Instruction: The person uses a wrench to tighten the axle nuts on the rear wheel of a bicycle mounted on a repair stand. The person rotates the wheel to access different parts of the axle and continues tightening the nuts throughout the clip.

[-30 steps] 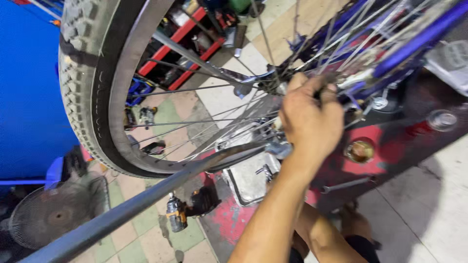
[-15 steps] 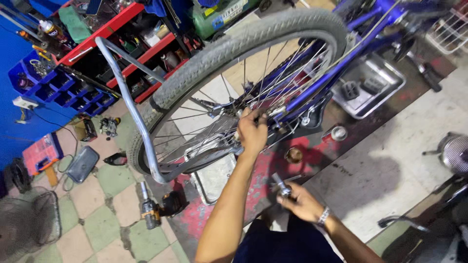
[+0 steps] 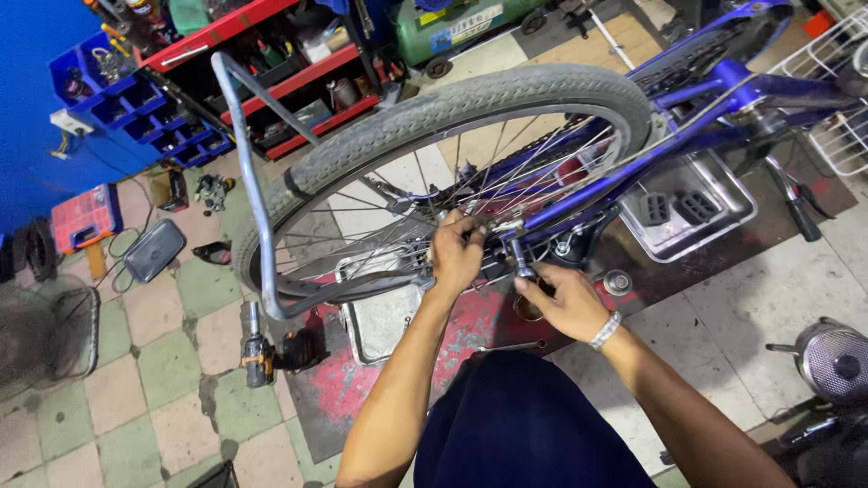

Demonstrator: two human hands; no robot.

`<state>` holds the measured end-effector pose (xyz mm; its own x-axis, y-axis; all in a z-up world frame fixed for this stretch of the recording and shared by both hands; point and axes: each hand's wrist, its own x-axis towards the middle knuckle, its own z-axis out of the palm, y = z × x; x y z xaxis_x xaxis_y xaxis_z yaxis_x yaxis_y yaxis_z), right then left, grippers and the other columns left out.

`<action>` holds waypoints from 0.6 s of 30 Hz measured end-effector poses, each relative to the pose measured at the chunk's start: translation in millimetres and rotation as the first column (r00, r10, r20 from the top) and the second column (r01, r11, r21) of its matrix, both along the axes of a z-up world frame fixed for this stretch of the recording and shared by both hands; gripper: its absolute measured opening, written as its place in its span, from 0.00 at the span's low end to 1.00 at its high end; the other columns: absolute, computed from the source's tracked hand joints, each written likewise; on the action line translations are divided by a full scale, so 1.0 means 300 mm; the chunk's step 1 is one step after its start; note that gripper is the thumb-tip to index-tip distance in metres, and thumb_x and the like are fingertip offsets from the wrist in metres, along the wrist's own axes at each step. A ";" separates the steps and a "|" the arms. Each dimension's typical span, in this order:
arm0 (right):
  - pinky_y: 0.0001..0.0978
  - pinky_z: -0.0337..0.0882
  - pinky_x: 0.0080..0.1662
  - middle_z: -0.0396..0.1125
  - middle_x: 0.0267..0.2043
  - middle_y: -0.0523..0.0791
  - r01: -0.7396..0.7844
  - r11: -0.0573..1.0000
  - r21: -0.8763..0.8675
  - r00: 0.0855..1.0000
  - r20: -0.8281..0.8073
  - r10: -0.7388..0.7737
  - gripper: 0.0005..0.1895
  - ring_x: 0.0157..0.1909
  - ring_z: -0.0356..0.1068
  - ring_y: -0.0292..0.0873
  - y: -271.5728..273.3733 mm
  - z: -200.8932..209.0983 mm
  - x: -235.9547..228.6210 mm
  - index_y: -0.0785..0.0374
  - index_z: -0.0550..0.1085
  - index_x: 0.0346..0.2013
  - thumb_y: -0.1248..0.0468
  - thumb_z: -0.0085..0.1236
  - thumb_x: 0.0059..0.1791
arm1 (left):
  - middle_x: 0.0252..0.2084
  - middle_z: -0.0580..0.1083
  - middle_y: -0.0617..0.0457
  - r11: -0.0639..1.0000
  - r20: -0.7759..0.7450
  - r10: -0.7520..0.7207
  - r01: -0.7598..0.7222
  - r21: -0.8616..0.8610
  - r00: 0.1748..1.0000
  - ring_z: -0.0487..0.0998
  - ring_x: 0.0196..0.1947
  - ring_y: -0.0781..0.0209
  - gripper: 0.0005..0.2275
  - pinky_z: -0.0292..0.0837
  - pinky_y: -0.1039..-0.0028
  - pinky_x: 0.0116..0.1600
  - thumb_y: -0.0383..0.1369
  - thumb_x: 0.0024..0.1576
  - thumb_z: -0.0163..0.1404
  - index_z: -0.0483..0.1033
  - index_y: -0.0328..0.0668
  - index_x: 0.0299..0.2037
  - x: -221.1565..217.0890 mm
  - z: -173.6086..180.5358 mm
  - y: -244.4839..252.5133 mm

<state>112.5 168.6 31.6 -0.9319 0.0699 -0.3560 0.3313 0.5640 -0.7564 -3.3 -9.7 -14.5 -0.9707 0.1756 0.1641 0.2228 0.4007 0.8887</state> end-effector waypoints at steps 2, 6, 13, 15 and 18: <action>0.41 0.67 0.43 0.74 0.34 0.47 -0.071 0.960 0.269 0.886 -0.425 0.185 0.20 0.39 0.69 0.45 -0.025 0.024 -0.026 0.65 0.80 0.39 0.50 0.63 0.46 | 0.33 0.70 0.48 1.000 0.008 0.006 -0.006 -0.019 1.000 0.75 0.38 0.53 0.08 0.68 0.67 0.44 0.27 0.54 0.54 0.83 0.39 0.41 0.006 -0.002 -0.009; 0.42 0.65 0.51 0.72 0.39 0.47 0.010 0.931 0.364 0.699 -0.669 0.254 0.20 0.47 0.67 0.51 -0.067 0.037 -0.053 0.66 0.79 0.37 0.51 0.63 0.45 | 0.32 0.69 0.47 1.000 0.066 0.015 -0.013 -0.023 0.998 0.74 0.37 0.52 0.08 0.68 0.67 0.43 0.27 0.55 0.54 0.83 0.39 0.42 0.009 0.013 -0.005; 0.42 0.62 0.47 0.69 0.38 0.48 0.012 0.798 0.602 0.695 -0.579 0.426 0.19 0.44 0.67 0.49 -0.077 0.031 -0.111 0.66 0.79 0.37 0.51 0.63 0.44 | 0.33 0.70 0.47 1.000 0.033 0.011 -0.012 0.021 0.999 0.75 0.37 0.51 0.08 0.69 0.66 0.42 0.27 0.54 0.54 0.83 0.39 0.41 0.009 0.026 -0.005; 0.42 0.62 0.46 0.69 0.38 0.49 0.011 0.777 0.629 0.671 -0.581 0.461 0.19 0.44 0.66 0.49 -0.081 0.039 -0.113 0.66 0.78 0.37 0.52 0.62 0.45 | 0.33 0.70 0.47 1.000 0.058 0.016 -0.017 0.015 0.998 0.75 0.36 0.51 0.08 0.69 0.66 0.42 0.27 0.54 0.54 0.83 0.40 0.42 0.009 0.032 -0.003; 0.42 0.62 0.46 0.69 0.39 0.49 0.024 0.720 0.693 0.649 -0.559 0.516 0.18 0.43 0.66 0.50 -0.086 0.049 -0.120 0.66 0.78 0.37 0.52 0.62 0.46 | 0.33 0.70 0.47 1.000 0.055 0.020 -0.021 0.014 0.998 0.76 0.36 0.51 0.08 0.70 0.66 0.42 0.27 0.54 0.54 0.83 0.39 0.42 0.010 0.037 -0.004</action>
